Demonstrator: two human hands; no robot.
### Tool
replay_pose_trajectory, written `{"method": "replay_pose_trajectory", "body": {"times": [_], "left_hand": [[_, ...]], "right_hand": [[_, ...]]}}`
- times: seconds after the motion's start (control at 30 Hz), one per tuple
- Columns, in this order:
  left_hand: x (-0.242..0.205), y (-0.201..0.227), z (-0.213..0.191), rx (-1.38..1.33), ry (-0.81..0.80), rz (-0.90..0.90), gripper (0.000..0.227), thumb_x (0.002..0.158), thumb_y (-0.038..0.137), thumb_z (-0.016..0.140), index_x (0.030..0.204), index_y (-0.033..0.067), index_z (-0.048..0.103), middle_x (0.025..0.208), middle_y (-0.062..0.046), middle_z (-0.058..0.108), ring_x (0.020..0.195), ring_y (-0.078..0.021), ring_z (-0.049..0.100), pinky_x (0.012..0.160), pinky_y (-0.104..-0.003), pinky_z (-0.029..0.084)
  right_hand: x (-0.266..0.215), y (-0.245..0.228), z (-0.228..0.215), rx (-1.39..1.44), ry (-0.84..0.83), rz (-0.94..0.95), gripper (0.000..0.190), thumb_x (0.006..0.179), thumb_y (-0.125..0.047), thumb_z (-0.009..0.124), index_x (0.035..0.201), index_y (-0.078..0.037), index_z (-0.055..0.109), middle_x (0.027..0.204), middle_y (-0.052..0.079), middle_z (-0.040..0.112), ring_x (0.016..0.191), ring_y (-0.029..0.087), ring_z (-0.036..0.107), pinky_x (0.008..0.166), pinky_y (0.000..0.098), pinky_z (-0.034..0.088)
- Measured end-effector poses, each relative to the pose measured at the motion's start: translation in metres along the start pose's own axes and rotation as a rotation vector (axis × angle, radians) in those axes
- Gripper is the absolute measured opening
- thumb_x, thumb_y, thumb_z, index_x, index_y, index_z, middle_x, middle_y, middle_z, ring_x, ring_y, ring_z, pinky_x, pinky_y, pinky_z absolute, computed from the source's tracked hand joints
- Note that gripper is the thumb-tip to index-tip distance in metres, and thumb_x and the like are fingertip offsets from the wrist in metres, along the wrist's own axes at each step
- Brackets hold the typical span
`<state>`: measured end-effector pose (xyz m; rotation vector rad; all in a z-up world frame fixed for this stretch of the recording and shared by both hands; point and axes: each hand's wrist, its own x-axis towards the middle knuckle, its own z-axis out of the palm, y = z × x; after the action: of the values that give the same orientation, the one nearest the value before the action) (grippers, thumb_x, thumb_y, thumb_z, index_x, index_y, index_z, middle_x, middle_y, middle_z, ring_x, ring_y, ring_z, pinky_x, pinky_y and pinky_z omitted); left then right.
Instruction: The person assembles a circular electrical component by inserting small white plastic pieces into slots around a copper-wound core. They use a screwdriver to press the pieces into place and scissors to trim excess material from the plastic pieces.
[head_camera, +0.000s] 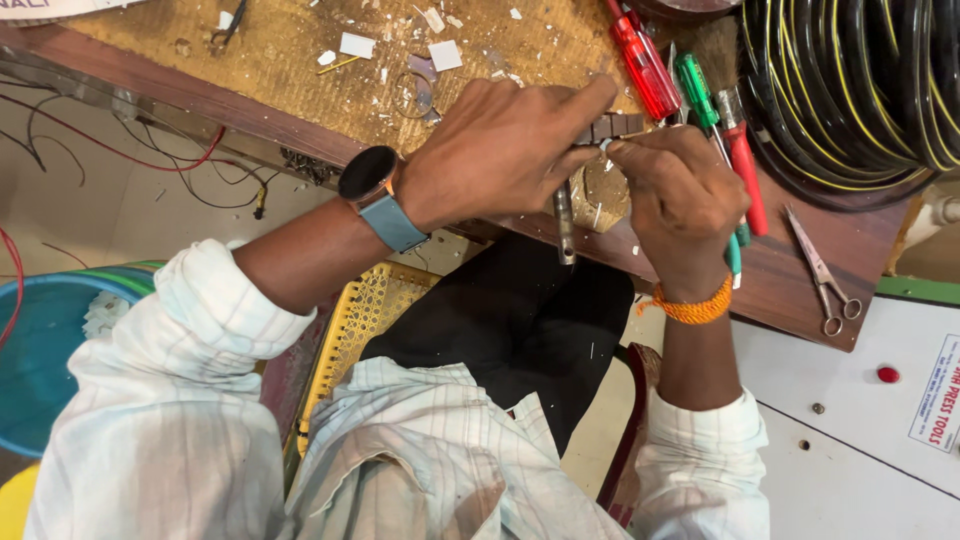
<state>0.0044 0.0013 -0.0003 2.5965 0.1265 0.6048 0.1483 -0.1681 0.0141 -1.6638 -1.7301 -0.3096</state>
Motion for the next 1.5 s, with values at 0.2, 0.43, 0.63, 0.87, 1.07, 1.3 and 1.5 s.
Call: {"method": "replay_pose_trajectory", "body": {"times": [0.2, 0.43, 0.63, 0.87, 1.07, 1.3, 1.5], "left_hand": [[-0.003, -0.002, 0.005, -0.003, 0.064, 0.074, 0.056, 0.093, 0.026, 0.077, 0.134, 0.0011, 0.048, 0.084, -0.013, 0.071, 0.052, -0.0351, 0.063, 0.044, -0.047, 0.044], [-0.004, -0.006, 0.001, -0.024, 0.05, 0.055, 0.057, 0.093, 0.028, 0.077, 0.135, 0.0022, 0.048, 0.084, -0.013, 0.071, 0.058, -0.0384, 0.065, 0.047, -0.05, 0.044], [-0.008, -0.007, 0.002, -0.044, 0.105, 0.075, 0.055, 0.093, 0.028, 0.076, 0.133, 0.0031, 0.048, 0.085, -0.012, 0.071, 0.061, -0.0395, 0.066, 0.049, -0.051, 0.044], [-0.006, -0.009, 0.001, -0.053, 0.085, 0.061, 0.049, 0.095, 0.03, 0.076, 0.127, 0.0056, 0.048, 0.082, -0.012, 0.07, 0.059, -0.0382, 0.066, 0.048, -0.051, 0.045], [-0.007, -0.02, 0.0, -0.13, -0.032, 0.007, 0.045, 0.099, 0.029, 0.072, 0.129, 0.0051, 0.048, 0.078, -0.013, 0.068, 0.057, -0.0357, 0.065, 0.049, -0.049, 0.045], [0.002, -0.03, -0.006, -0.219, -0.086, -0.163, 0.059, 0.1, 0.029, 0.066, 0.145, 0.004, 0.037, 0.063, -0.013, 0.062, 0.052, -0.0315, 0.063, 0.047, -0.046, 0.049], [-0.001, -0.03, -0.006, -0.2, -0.097, -0.161, 0.053, 0.103, 0.032, 0.066, 0.141, 0.0061, 0.041, 0.061, -0.015, 0.06, 0.055, -0.034, 0.062, 0.055, -0.051, 0.045]], "right_hand": [[0.004, -0.01, -0.014, 0.029, -0.117, 0.124, 0.014, 0.098, 0.013, 0.075, 0.103, 0.0, 0.073, 0.095, 0.011, 0.07, 0.083, 0.019, 0.071, 0.07, 0.0281, 0.056], [0.004, -0.017, -0.004, -0.006, -0.057, 0.136, 0.016, 0.098, 0.016, 0.073, 0.103, 0.0, 0.072, 0.096, 0.012, 0.07, 0.087, 0.019, 0.072, 0.072, 0.029, 0.057], [0.007, -0.022, -0.004, -0.06, -0.071, 0.071, 0.019, 0.097, 0.016, 0.074, 0.106, 0.0, 0.072, 0.103, 0.013, 0.071, 0.087, 0.021, 0.071, 0.071, 0.0296, 0.056], [0.007, -0.028, 0.0, -0.19, -0.058, -0.025, 0.018, 0.098, 0.014, 0.077, 0.109, 0.001, 0.072, 0.099, 0.012, 0.069, 0.089, 0.023, 0.069, 0.075, 0.032, 0.056], [0.007, -0.02, 0.03, -0.212, 0.118, -0.156, 0.015, 0.097, 0.015, 0.079, 0.105, 0.005, 0.071, 0.095, 0.015, 0.067, 0.086, 0.025, 0.067, 0.072, 0.0349, 0.056], [0.039, -0.032, 0.032, -0.293, 0.074, -0.114, 0.011, 0.1, 0.007, 0.08, 0.108, 0.002, 0.073, 0.099, 0.013, 0.07, 0.089, 0.024, 0.069, 0.074, 0.0342, 0.057], [0.059, -0.035, -0.006, -0.226, -0.166, -0.186, 0.011, 0.099, 0.006, 0.076, 0.108, 0.001, 0.072, 0.102, 0.012, 0.07, 0.091, 0.025, 0.067, 0.076, 0.0346, 0.056]]}}
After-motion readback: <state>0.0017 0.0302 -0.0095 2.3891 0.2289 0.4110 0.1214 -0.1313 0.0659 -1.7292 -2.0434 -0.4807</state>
